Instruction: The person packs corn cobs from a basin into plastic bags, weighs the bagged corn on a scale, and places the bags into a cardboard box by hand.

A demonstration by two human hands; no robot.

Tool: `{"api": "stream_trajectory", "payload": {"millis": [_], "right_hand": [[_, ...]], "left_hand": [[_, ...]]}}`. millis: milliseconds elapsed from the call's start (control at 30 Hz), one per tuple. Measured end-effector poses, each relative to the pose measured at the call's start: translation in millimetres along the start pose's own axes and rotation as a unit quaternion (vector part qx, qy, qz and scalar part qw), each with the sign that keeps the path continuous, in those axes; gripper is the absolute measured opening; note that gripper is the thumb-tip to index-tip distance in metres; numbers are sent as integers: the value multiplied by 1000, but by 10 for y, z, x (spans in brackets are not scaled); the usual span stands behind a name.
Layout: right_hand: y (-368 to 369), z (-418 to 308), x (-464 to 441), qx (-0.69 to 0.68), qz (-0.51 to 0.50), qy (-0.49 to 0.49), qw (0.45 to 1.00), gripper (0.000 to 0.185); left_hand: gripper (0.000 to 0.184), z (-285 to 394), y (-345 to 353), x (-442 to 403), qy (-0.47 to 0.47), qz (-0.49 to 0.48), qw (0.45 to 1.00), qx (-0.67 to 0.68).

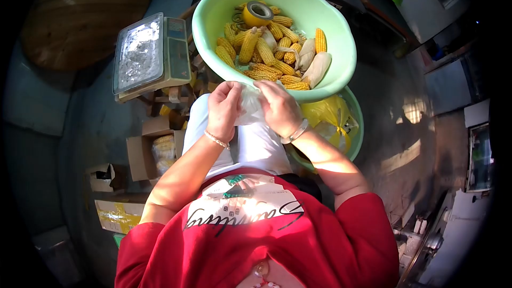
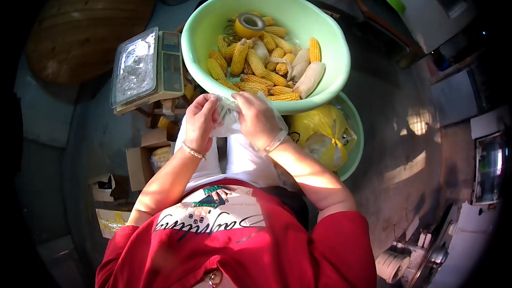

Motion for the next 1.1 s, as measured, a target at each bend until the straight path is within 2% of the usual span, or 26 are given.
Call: {"api": "stream_trajectory", "payload": {"millis": [33,100,133,167,233,333,400,500,533,667,700,767,800,833,900,1000,1100], "right_hand": [[-13,62,4,-28,15,27,999,32],[-67,175,-13,-80,46,81,992,25],[-105,201,-44,-105,77,74,989,23],[-159,211,-51,-112,74,94,986,22],[-245,182,-71,-92,75,65,991,18],[-369,180,-65,-5,-17,-17,1000,16],[-426,307,-45,22,-71,-11,997,15],[-567,356,-84,36,-116,54,991,26],[-622,243,-133,21,-68,8,997,28],[-772,-295,-266,-24,50,-162,985,29],[-698,-371,-250,-67,43,-163,983,23],[-461,-331,-156,-55,-29,-177,982,16],[-349,-269,-135,2,-49,-208,977,13],[-282,-161,-105,39,-78,-197,976,12],[-245,86,-60,99,-138,-72,983,12],[-381,184,-60,124,-66,21,990,13],[-473,335,-101,220,-90,-4,971,37]], "left_hand": [[17,2,-29,20,-8,-6,1000,-1],[20,0,-66,18,42,-36,992,-111],[23,11,-66,18,68,-52,983,-165],[25,46,-63,35,118,-60,949,-285],[32,216,-9,109,212,-70,832,-508],[24,102,-125,-16,204,-71,812,-542],[19,147,-183,-79,186,-74,797,-570],[22,63,-254,-166,255,-31,828,-498],[22,71,-245,-165,161,-32,861,-482],[22,55,-204,-218,103,-13,871,-481],[22,38,-187,-220,106,-5,875,-472],[21,-12,-155,-259,104,-3,889,-446],[21,-54,-154,-287,98,-7,898,-428],[21,-89,-153,-307,91,-9,908,-410],[20,-116,-151,-304,115,-9,911,-395],[20,-96,-173,-288,111,-13,910,-400],[21,-43,-170,-297,100,-40,897,-429]]}}
Point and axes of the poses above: each hand's wrist, its own x-axis away from the middle knuckle, its own y-axis out of the palm, z = x × y, the point moved 3 cm from there along -x, towards the middle knuckle, and after that the axes turned 9 degrees about -x, right-handed, at the moved point
